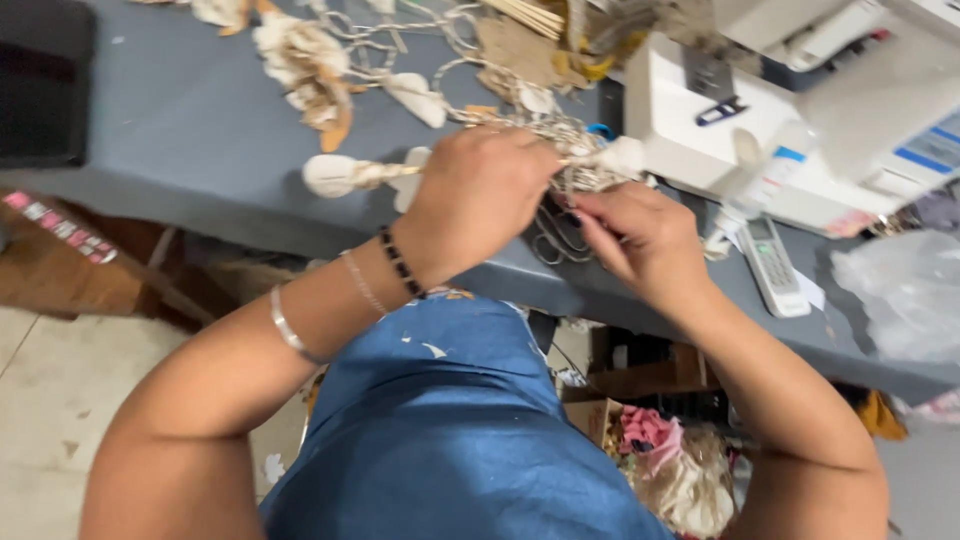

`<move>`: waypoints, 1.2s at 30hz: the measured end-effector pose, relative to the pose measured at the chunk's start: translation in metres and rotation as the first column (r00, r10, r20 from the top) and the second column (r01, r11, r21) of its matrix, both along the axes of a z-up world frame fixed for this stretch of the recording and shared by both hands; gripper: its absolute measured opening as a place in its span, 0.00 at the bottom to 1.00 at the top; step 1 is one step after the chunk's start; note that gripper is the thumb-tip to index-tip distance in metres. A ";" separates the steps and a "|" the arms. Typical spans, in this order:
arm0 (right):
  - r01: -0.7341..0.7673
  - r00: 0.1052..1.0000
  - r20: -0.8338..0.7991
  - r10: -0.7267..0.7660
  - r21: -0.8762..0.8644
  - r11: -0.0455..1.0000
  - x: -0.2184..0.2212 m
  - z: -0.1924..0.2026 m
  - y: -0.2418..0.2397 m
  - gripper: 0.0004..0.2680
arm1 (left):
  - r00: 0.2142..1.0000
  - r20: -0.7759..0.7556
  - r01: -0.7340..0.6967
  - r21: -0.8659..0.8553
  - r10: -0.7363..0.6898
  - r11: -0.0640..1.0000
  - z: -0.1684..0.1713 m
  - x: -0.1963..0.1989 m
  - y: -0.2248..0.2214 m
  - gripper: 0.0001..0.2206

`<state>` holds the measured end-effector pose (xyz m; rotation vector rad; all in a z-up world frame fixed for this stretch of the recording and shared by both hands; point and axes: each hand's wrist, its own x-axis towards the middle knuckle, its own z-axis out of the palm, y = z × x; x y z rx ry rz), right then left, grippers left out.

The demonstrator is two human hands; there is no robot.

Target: Wrapping fabric and twine around wooden sticks using glue to create decorative items

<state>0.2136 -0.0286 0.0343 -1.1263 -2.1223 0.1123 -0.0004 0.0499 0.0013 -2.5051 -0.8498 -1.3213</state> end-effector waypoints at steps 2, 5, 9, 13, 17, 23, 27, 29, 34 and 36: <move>-0.042 0.950 0.308 -0.044 0.268 0.963 -0.005 0.012 -0.006 0.04 | 0.997 -0.067 -0.032 -0.041 0.029 0.999 0.005 -0.010 -0.005 0.05; -0.115 0.898 0.434 -0.069 0.383 0.917 -0.003 0.037 -0.004 0.03 | 0.991 -0.124 -0.042 -0.007 0.041 0.999 0.012 -0.014 -0.013 0.07; -0.212 0.872 0.487 0.038 0.307 0.928 0.004 0.061 0.023 0.05 | 0.952 -0.293 0.071 -0.070 -0.089 0.995 0.018 -0.015 -0.019 0.05; -0.282 0.947 0.122 0.296 -0.124 0.951 0.008 0.057 0.043 0.04 | 0.947 -0.178 0.266 -0.035 -0.268 0.963 0.027 -0.023 -0.019 0.06; -0.362 0.928 -0.231 0.291 -0.392 0.846 0.028 0.009 0.062 0.03 | 0.917 0.076 0.397 -0.064 -0.392 0.916 0.030 -0.030 -0.016 0.04; -0.107 0.994 -0.072 0.087 -0.339 0.935 0.003 0.009 0.011 0.08 | 0.948 0.151 0.299 -0.131 -0.279 0.945 0.028 -0.036 -0.011 0.07; -0.142 0.971 0.198 0.132 0.038 0.989 -0.002 0.020 -0.004 0.06 | 0.961 0.153 0.255 -0.162 -0.231 0.953 0.024 -0.039 -0.008 0.11; -0.135 0.891 0.452 -0.049 0.366 0.921 0.002 0.027 -0.010 0.06 | 0.978 0.085 0.201 -0.174 -0.189 0.964 0.016 -0.038 -0.005 0.12; -0.161 0.880 0.471 -0.061 0.415 0.896 0.007 0.048 0.008 0.06 | 0.976 -0.031 0.209 -0.111 -0.214 0.972 0.011 -0.031 -0.011 0.08; -0.133 0.907 0.421 -0.015 0.321 0.938 0.005 0.056 0.018 0.04 | 0.973 -0.056 0.221 -0.065 -0.224 0.973 0.014 -0.032 -0.016 0.08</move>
